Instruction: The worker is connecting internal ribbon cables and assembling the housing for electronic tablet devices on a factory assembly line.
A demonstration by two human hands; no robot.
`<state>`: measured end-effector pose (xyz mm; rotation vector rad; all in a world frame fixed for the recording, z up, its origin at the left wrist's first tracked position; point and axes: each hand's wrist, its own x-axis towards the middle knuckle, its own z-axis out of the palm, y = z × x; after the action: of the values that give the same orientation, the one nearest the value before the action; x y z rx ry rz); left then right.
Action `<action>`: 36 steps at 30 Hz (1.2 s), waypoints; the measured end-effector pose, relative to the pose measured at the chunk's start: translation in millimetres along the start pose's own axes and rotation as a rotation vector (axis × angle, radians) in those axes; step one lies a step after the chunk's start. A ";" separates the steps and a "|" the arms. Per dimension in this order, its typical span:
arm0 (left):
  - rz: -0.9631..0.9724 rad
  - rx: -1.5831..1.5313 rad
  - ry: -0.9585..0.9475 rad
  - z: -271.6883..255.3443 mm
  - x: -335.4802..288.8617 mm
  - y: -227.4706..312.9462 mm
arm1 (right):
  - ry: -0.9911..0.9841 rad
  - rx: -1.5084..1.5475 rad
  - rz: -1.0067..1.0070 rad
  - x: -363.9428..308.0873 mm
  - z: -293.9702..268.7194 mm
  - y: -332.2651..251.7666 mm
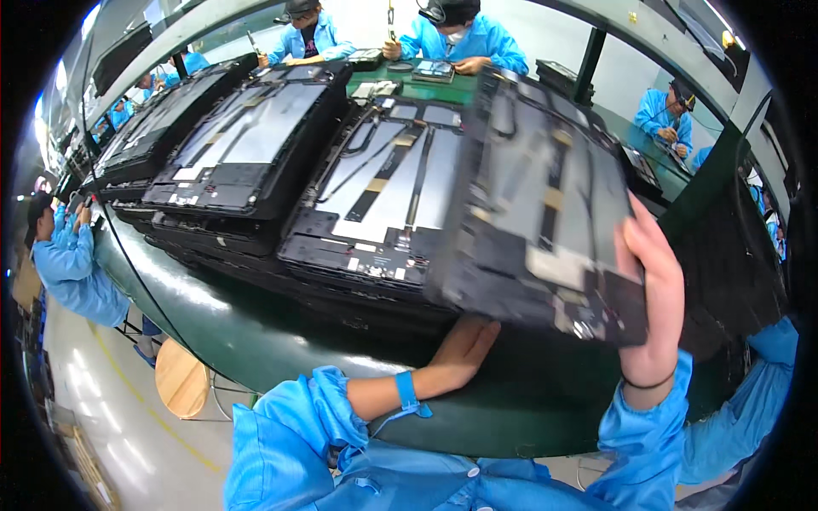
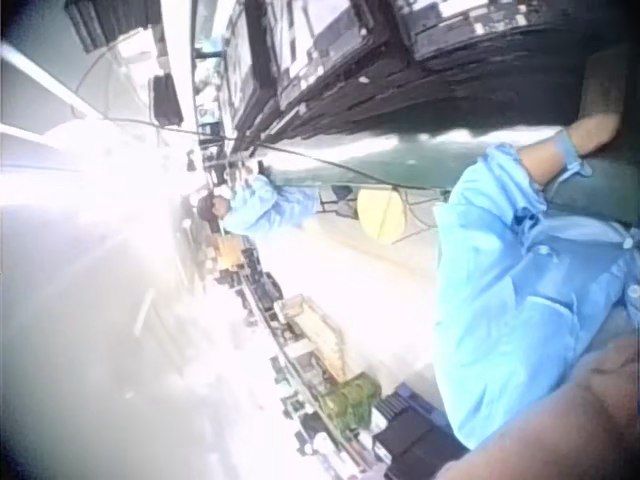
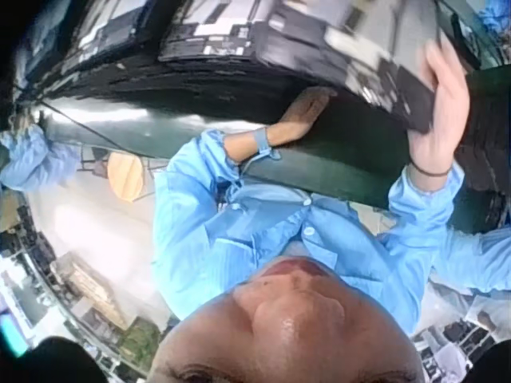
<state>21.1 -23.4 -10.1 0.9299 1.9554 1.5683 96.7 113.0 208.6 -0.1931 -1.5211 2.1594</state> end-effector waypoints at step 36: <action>0.240 0.200 -0.108 -15.3 14.3 13.8 | 0.048 -2.266 0.705 384.4 -420.8 125.6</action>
<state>3.7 -21.0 7.7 1.3456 2.0105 1.4282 -115.2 615.1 -0.4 -1.4610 -3.1467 -0.4662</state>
